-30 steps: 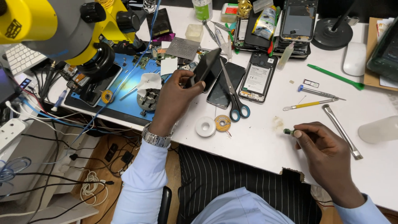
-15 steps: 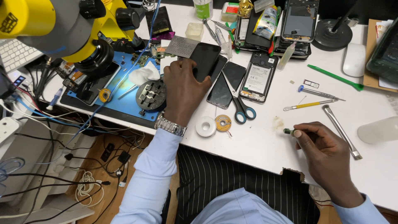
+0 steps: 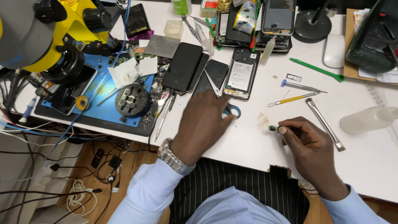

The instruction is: The person handles a disassembled smartphone, picks up a small circuit board, and applies adhesive from a yellow tube along the edge of the phone's frame. The person then sets the phone down and continues applying adhesive to the frame.

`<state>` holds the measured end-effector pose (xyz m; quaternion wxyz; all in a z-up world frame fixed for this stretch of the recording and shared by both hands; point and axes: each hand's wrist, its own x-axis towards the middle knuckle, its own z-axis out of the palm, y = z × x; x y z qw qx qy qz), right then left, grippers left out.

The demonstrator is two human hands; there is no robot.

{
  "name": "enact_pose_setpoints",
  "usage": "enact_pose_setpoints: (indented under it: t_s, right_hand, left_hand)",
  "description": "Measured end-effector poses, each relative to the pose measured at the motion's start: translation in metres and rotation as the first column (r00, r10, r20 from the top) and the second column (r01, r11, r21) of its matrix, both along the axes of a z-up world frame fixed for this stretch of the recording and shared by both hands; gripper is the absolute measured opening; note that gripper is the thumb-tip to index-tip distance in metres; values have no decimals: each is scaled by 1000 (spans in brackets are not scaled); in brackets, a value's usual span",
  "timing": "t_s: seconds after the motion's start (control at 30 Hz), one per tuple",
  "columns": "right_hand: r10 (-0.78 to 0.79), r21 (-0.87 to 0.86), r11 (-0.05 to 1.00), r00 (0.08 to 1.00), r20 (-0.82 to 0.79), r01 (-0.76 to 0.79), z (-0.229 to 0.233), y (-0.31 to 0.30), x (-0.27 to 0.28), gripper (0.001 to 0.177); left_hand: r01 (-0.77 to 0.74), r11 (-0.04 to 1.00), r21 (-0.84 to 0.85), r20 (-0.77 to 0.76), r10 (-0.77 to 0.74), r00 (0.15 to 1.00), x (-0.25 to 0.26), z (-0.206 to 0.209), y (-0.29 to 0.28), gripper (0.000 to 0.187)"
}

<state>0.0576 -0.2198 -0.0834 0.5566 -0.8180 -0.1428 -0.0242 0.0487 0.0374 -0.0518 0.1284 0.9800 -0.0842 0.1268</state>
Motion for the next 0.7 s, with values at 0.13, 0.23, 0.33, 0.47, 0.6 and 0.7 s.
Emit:
enact_pose_setpoints:
  t_s: [0.13, 0.23, 0.33, 0.47, 0.6, 0.7]
  right_hand:
    - [-10, -28, 1000, 1000, 0, 10, 2, -2, 1, 16]
    - [7, 16, 1000, 1000, -19, -7, 3, -1, 1, 16]
    - [6, -15, 1000, 1000, -22, -6, 3, -2, 1, 17]
    - [4, 16, 1000, 998, -59, -3, 2, -2, 1, 16]
    - [-6, 5, 1000, 998, -56, 7, 1, -1, 0, 16]
    - [-5, 13, 1000, 998, -63, 6, 2, -1, 1, 16]
  left_hand:
    - [5, 989, 150, -12, -3, 1000, 2, -26, -7, 45]
    - [28, 994, 102, -1, -28, 1000, 0, -23, -6, 36]
    - [29, 999, -21, -16, -30, 999, 1, -12, -3, 36]
    - [7, 986, -166, 1, -7, 1000, 7, 14, 7, 41]
    - [-120, 967, -226, -74, 106, 992, 27, 35, 32, 40]
    - [-197, 969, -148, -201, 165, 965, 56, 47, 49, 36]
